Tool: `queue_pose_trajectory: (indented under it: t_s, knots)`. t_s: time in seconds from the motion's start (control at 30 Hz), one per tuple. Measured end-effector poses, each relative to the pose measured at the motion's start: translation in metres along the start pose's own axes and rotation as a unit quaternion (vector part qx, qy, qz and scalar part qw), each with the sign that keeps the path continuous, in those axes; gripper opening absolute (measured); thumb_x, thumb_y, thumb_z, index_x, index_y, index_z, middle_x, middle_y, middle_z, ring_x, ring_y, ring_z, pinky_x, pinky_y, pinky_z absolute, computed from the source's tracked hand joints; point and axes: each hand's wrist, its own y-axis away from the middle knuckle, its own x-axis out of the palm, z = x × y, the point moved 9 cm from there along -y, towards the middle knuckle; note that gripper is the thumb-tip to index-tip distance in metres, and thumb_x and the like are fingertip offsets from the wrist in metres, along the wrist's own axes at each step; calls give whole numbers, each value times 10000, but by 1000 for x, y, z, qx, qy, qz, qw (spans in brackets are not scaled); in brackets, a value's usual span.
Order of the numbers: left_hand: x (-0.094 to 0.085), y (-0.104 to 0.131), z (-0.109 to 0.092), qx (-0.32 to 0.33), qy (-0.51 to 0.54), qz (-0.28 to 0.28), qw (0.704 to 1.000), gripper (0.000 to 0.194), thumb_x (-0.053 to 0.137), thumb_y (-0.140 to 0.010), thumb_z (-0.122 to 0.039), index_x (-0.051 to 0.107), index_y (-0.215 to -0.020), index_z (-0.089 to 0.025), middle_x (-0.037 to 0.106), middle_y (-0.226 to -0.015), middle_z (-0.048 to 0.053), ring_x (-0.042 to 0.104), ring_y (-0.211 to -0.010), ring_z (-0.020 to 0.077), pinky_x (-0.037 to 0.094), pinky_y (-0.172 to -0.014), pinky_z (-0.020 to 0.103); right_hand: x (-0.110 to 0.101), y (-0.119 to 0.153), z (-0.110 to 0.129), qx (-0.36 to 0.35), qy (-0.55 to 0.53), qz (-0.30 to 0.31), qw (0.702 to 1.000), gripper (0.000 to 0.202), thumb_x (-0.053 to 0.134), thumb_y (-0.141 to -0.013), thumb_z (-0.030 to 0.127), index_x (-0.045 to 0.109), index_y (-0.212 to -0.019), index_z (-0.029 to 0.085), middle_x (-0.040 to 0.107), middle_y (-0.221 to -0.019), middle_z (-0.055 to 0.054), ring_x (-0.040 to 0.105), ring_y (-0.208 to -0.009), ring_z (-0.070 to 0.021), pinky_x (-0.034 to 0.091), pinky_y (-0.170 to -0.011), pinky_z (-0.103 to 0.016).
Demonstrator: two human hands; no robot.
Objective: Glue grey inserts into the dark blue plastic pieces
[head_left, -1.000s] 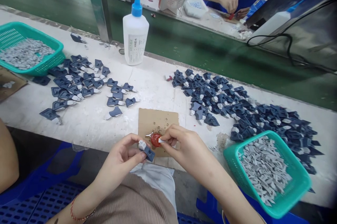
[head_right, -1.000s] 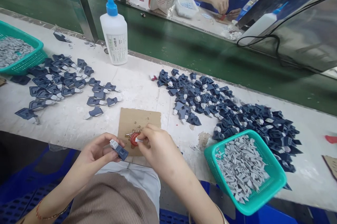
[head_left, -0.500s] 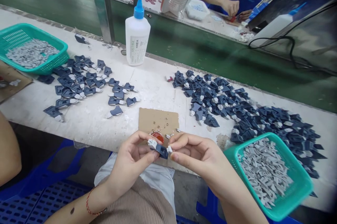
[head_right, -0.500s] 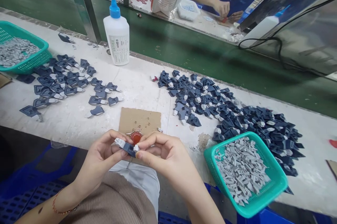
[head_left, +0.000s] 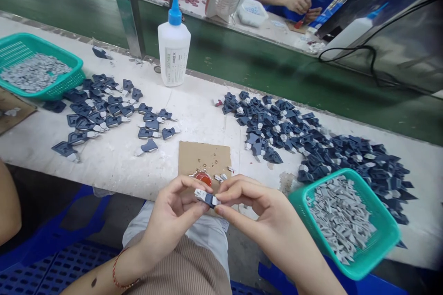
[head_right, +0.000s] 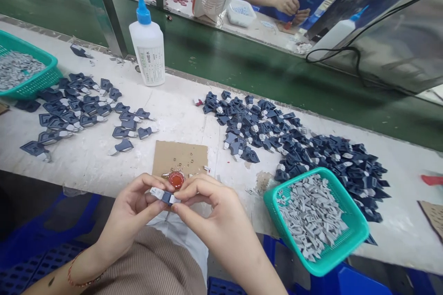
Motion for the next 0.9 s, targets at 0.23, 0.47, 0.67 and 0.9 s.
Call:
queue_pose_trajectory:
  t_s: [0.23, 0.47, 0.67, 0.9]
  knots:
    - [3, 3, 0, 17, -25, 32, 999, 108, 683, -842, -140, 665, -897, -231, 716, -980, 16, 672, -951, 149, 543, -804, 218, 2, 4, -10, 32, -32, -7, 999, 61, 711, -771, 197, 664, -734, 210, 675, -805, -16, 651, -797, -171, 536, -733, -293]
    - [18, 5, 2, -7, -53, 104, 993, 192, 691, -850, -226, 637, -1034, -241, 703, -1066, 44, 655, -890, 150, 526, -810, 247, 7, 12, -32, 74, -188, -23, 979, 244, 775, -695, 229, 533, -681, 201, 559, -671, 46, 547, -649, -109, 465, -617, -226]
    - [16, -1, 20, -56, -27, 90, 994, 201, 729, -817, -218, 624, -986, -242, 718, -943, 19, 645, -859, 137, 507, -744, 203, 11, 28, -39, 52, -221, -63, 972, 183, 745, -761, 263, 570, -762, 210, 597, -771, 18, 612, -751, -136, 510, -696, -249]
    - [-14, -6, 3, -53, -107, -27, 993, 426, 708, -823, -320, 589, -1223, -233, 717, -942, 57, 619, -821, 176, 491, -637, 222, -67, 74, -71, 41, -28, -246, 968, 133, 645, -854, 338, 680, -947, 249, 702, -926, -31, 659, -867, -180, 530, -777, -285]
